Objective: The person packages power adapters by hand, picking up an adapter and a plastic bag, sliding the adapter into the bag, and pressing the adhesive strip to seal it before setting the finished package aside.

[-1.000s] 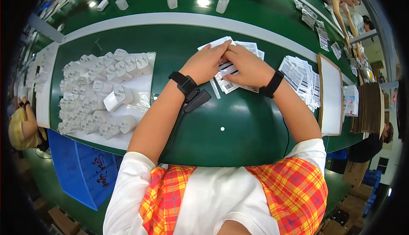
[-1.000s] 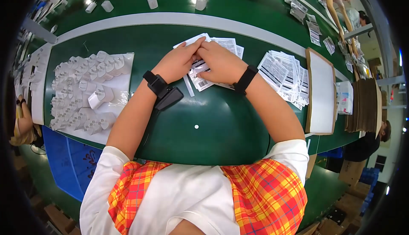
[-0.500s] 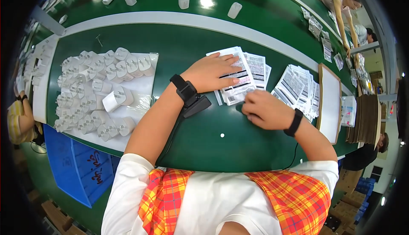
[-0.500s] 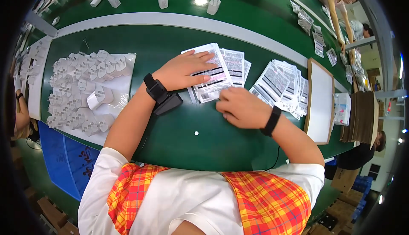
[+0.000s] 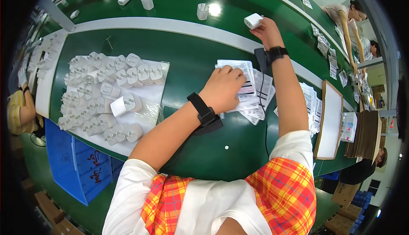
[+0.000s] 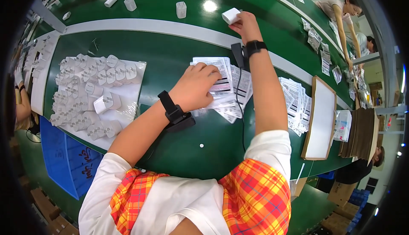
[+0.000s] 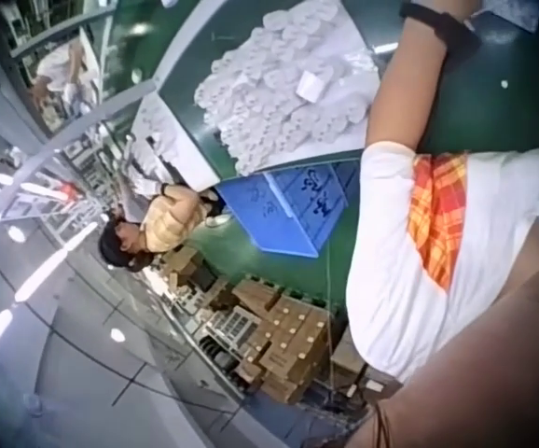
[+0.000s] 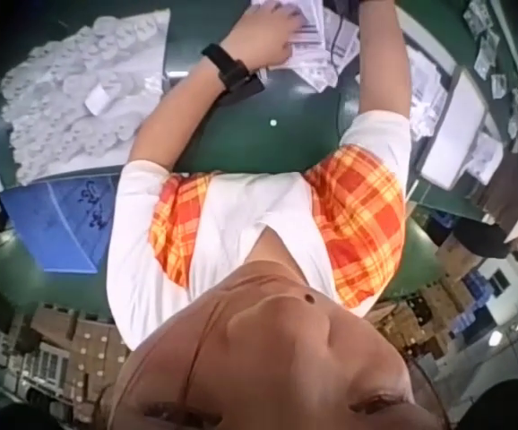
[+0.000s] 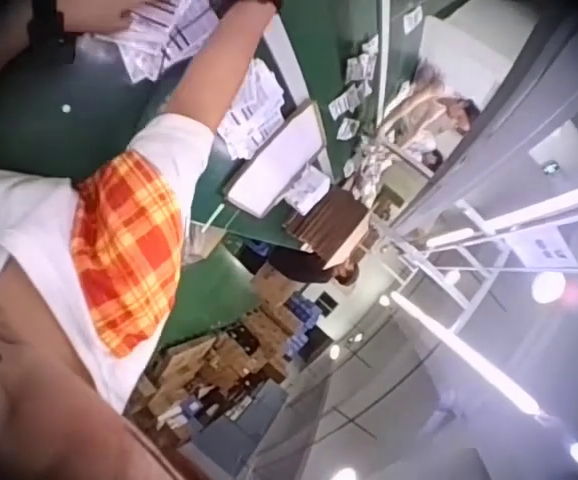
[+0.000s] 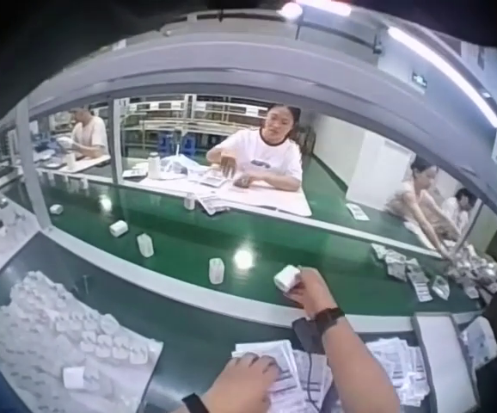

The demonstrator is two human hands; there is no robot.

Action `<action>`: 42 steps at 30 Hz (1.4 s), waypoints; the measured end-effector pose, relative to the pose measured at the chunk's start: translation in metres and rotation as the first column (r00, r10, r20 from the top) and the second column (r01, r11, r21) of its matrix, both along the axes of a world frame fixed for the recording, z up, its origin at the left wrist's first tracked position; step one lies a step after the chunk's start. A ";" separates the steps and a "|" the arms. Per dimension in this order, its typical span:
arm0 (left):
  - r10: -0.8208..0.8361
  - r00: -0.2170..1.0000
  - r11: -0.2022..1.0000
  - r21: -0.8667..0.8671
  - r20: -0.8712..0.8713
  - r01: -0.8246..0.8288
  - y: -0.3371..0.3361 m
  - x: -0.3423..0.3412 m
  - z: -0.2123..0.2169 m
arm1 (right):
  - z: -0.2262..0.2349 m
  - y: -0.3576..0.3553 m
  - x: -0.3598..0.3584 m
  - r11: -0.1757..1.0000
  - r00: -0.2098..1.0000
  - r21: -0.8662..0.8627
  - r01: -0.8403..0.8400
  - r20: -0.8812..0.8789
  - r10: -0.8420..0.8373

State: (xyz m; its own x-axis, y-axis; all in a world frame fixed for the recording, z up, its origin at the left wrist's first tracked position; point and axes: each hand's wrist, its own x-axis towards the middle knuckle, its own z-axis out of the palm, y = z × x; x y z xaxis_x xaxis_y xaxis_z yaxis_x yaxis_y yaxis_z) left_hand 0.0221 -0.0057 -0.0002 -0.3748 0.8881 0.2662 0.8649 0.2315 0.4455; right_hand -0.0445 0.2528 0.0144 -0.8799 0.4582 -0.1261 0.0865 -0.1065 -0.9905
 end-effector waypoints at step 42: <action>-0.450 0.239 0.833 0.501 0.860 -0.234 0.002 -0.034 0.002 | 0.025 -0.093 0.167 0.923 0.958 0.354 -0.151 -0.180 0.225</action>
State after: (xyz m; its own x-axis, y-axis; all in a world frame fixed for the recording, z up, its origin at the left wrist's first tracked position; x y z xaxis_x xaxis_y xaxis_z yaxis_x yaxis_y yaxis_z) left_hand -0.0119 -0.0041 0.0017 -0.5480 0.8234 0.1475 -0.2673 -0.3394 0.9019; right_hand 0.1221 0.1602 0.0392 -0.9426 0.2641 0.2043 -0.1443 0.2297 -0.9625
